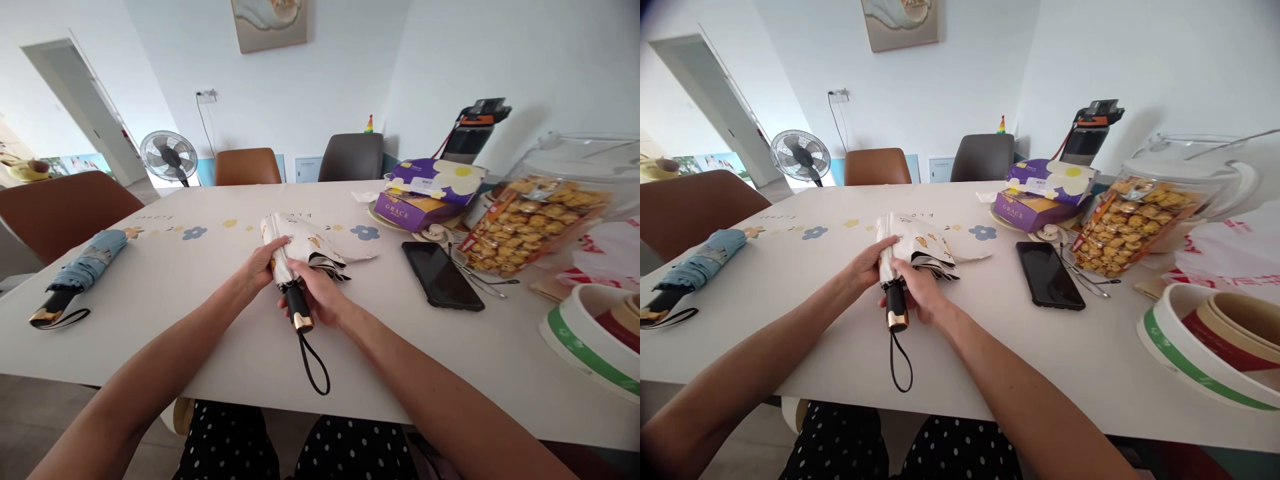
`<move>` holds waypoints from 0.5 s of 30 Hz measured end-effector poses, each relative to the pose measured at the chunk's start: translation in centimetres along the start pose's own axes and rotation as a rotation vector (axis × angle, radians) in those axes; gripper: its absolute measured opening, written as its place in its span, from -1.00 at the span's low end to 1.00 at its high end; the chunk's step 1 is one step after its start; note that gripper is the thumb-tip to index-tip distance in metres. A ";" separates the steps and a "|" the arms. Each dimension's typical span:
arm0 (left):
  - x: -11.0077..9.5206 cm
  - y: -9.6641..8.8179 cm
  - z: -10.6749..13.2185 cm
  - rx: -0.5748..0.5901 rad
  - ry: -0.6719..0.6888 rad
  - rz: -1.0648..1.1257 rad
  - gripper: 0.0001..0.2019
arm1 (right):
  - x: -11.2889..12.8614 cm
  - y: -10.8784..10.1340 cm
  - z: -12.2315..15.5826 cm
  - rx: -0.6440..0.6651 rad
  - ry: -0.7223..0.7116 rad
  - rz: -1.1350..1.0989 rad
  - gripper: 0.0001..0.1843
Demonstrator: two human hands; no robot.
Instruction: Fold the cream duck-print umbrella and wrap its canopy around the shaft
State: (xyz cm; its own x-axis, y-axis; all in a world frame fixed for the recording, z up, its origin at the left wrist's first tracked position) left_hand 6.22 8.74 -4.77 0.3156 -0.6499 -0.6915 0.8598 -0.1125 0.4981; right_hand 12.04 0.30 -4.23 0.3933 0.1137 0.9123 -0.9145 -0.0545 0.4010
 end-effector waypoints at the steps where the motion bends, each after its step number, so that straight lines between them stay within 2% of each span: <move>1: -0.2 -0.1 0.2 0.016 0.009 -0.001 -0.69 | -0.1 0.1 0.0 0.006 0.014 -0.027 -0.63; 5: -0.4 0.2 0.9 0.054 0.028 -0.028 -0.65 | -0.4 0.3 0.1 -0.030 0.042 -0.077 -0.55; 8: 0.3 0.4 0.9 0.056 0.002 -0.054 -0.62 | -0.4 1.1 0.3 0.019 0.035 -0.158 -0.52; 12: 1.1 0.3 0.4 0.057 -0.033 -0.066 -0.61 | -0.3 1.6 0.4 0.073 -0.008 -0.189 -0.61; 15: 1.3 0.6 0.4 0.089 -0.032 -0.045 -0.62 | -0.5 1.5 0.4 0.060 -0.022 -0.172 -0.71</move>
State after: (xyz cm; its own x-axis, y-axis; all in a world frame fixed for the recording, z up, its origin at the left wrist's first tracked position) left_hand 6.99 7.57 -5.14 0.2633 -0.6665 -0.6975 0.8332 -0.2073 0.5126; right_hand 10.55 -0.19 -4.05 0.5457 0.1049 0.8314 -0.8267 -0.0950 0.5546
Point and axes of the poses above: each hand's wrist, its own z-axis away from the middle knuckle, its own y-axis out of the palm, x = y × z, the point moved 10 cm from there along -z, towards the middle knuckle, and after that the axes turned 15 degrees about -y, right-handed, at the moved point
